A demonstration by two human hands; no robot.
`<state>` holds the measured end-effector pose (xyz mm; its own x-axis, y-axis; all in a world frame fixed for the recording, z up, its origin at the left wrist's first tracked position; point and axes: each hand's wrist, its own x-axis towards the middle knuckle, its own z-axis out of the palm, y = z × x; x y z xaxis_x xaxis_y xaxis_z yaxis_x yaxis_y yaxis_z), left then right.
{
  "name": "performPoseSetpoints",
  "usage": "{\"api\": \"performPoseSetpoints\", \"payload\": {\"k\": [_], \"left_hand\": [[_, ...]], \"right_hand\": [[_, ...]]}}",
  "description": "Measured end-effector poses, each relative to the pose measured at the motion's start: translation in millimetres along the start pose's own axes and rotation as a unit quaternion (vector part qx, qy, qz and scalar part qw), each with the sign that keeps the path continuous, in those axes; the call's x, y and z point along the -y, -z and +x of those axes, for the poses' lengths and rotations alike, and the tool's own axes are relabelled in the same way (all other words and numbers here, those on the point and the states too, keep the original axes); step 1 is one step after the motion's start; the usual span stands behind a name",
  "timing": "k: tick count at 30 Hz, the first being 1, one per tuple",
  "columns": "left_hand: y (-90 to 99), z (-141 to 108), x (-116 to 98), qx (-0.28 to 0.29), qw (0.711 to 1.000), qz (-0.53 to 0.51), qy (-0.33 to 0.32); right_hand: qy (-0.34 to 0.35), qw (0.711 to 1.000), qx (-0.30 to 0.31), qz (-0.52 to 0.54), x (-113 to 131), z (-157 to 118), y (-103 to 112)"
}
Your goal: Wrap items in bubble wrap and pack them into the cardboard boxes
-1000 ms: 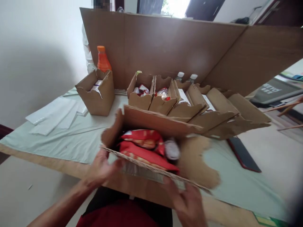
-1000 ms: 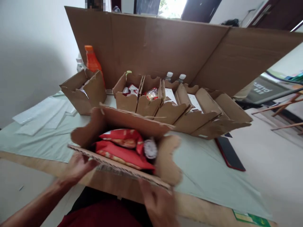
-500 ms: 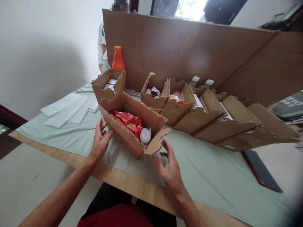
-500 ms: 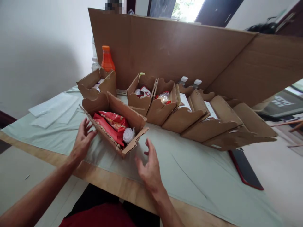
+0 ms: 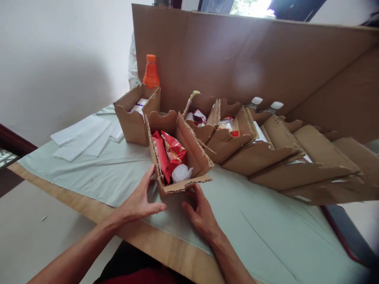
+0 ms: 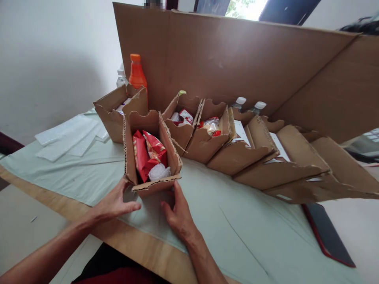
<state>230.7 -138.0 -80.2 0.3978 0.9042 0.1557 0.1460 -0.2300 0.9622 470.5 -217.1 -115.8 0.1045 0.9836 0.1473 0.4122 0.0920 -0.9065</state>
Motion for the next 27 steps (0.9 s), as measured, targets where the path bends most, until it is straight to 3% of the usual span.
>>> {"api": "performPoseSetpoints", "payload": {"k": [3,8,13,18,21,25,27], "left_hand": [[10.4,-1,0,0.002,0.998,0.063,0.001],[26.2,13,-3,-0.051,0.988,0.141,0.04],[44.6,50,-1,-0.077,0.972,0.212,0.063],[59.0,100,4,-0.155,0.94,0.284,0.107],[47.9,106,3,-0.157,0.94,0.282,0.108],[18.6,99,-4,-0.095,0.964,0.241,0.059],[8.8,108,-4,-0.075,0.97,0.226,0.044]], "right_hand": [[0.038,0.997,0.035,-0.057,-2,1,-1],[0.113,0.981,0.12,-0.101,4,23,-4],[0.113,0.981,0.09,-0.132,10,35,-10],[0.131,0.973,0.092,-0.166,10,27,-13],[0.141,0.97,0.084,-0.178,9,25,-13],[0.161,0.965,0.082,-0.189,9,27,-14],[0.167,0.963,0.082,-0.194,10,28,-14]]}}
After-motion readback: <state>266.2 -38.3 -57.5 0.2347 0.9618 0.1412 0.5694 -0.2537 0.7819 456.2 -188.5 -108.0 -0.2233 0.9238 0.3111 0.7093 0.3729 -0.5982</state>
